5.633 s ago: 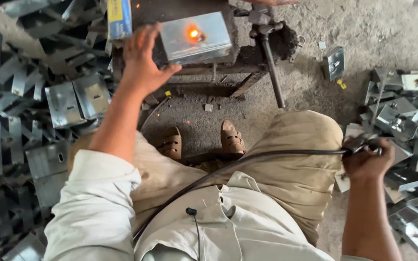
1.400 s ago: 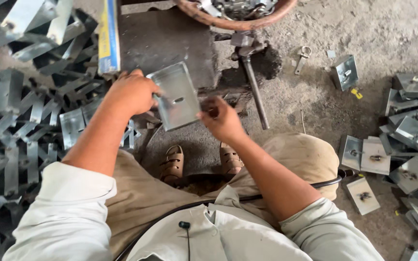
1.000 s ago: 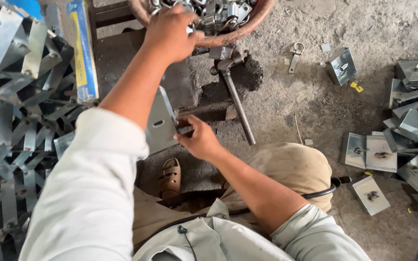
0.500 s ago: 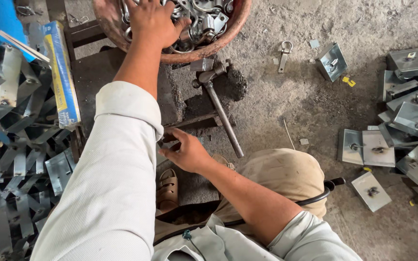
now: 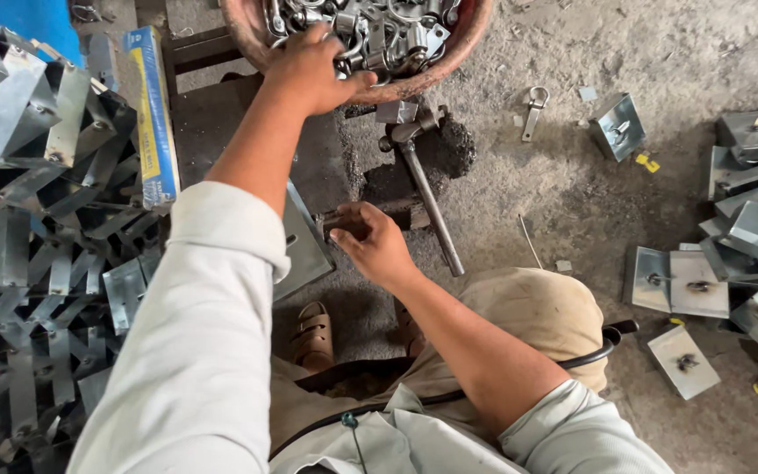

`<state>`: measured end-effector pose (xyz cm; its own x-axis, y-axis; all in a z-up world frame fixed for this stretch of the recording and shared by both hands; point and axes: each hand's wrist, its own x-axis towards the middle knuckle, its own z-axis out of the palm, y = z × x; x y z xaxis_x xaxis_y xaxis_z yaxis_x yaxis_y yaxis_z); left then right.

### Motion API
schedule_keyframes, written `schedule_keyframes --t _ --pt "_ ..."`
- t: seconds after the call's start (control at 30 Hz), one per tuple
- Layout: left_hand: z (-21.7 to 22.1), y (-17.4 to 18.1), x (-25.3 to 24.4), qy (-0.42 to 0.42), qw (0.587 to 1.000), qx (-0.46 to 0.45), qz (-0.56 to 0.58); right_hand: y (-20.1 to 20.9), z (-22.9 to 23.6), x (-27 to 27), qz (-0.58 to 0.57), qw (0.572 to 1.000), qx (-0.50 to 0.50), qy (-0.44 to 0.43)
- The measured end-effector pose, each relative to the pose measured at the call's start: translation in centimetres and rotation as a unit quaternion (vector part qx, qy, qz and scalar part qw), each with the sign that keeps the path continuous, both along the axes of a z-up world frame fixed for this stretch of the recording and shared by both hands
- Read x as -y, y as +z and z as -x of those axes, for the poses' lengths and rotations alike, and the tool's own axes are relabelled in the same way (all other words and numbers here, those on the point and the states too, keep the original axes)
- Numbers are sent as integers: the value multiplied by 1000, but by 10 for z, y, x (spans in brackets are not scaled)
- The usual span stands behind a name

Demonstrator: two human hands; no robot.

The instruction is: The person sits on the floor and repeatedly picks up small metal plates and D-ring handles. They use a hammer to tap the handle onto the plate, then use a welding torch to attach the handle to the plate, creating sparks. The finished parts are tossed into a pile on the floor.

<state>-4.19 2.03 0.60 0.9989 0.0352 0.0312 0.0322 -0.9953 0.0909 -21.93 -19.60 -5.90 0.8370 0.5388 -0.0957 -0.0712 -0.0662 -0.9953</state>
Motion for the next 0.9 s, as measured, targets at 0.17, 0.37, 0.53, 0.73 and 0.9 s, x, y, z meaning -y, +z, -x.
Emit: schedule_keyframes --t 0.17,0.37,0.53,0.73,0.9 --pt "7 -4 1 -1 987 43 158 12 7 0 -46 999 -17 -2" --pt "99 19 -12 4 670 132 731 26 -13 19 -51 990 61 -117" --pt "187 27 6 76 592 133 791 16 -13 26 -249 967 41 -25" --pt "237 -4 6 37 660 235 713 19 16 23 -19 992 91 85" --pt "247 -28 12 123 591 223 765 35 32 23 93 974 193 79"
